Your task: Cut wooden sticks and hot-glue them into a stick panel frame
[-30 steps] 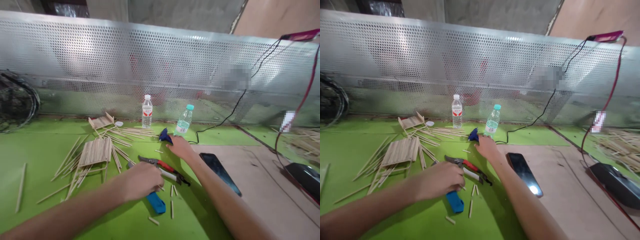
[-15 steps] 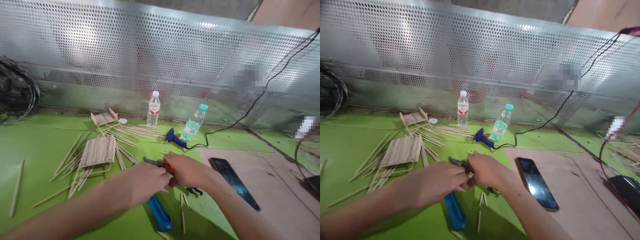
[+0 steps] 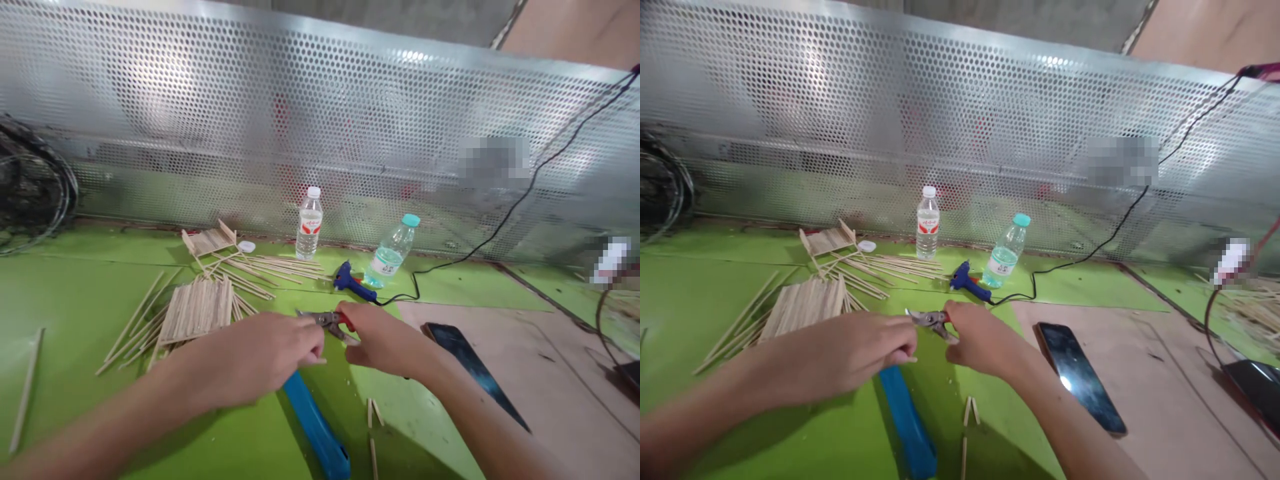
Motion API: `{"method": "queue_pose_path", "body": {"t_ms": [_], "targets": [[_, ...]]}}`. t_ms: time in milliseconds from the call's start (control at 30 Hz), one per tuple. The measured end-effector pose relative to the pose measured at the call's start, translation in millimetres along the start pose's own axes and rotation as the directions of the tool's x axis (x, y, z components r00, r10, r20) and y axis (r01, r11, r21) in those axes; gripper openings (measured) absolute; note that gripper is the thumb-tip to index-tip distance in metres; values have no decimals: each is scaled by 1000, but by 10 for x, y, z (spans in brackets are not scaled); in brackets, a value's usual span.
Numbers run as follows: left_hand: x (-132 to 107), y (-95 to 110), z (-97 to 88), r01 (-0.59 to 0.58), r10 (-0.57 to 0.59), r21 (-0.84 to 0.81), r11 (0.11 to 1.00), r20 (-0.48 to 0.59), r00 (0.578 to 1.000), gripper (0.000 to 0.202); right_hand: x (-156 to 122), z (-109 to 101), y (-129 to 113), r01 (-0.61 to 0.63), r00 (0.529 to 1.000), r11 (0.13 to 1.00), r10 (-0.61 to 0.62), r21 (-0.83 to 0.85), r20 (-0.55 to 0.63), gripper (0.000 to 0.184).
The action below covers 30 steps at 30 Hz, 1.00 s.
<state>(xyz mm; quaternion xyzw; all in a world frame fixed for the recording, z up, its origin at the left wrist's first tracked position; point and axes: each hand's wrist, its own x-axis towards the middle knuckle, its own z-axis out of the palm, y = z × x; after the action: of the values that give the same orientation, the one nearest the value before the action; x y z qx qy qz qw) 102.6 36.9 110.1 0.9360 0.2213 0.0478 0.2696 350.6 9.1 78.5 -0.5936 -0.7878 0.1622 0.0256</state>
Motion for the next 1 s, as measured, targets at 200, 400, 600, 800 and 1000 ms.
{"method": "queue_pose_path", "body": {"t_ms": [200, 400, 600, 800, 1000], "targets": [[-129, 178, -27, -87, 80, 63, 994, 102, 991, 14, 627, 72, -82, -70, 988, 916, 119, 395, -100, 44], [-71, 121, -68, -159, 153, 79, 984, 72, 986, 16, 1732, 305, -351, -95, 972, 746, 213, 659, -101, 32], [81, -102, 2, -101, 130, 248, 963, -101, 986, 17, 2049, 289, -457, -103, 959, 884, 210, 456, -191, 36], [245, -271, 284, -139, 227, 426, 894, -163, 960, 23, 1810, 218, -508, -86, 959, 979, 132, 185, -252, 19], [279, -369, 522, -120, 195, 471, 874, -114, 974, 21, 1292, 33, -200, -67, 953, 998, 63, -4, -297, 28]]}}
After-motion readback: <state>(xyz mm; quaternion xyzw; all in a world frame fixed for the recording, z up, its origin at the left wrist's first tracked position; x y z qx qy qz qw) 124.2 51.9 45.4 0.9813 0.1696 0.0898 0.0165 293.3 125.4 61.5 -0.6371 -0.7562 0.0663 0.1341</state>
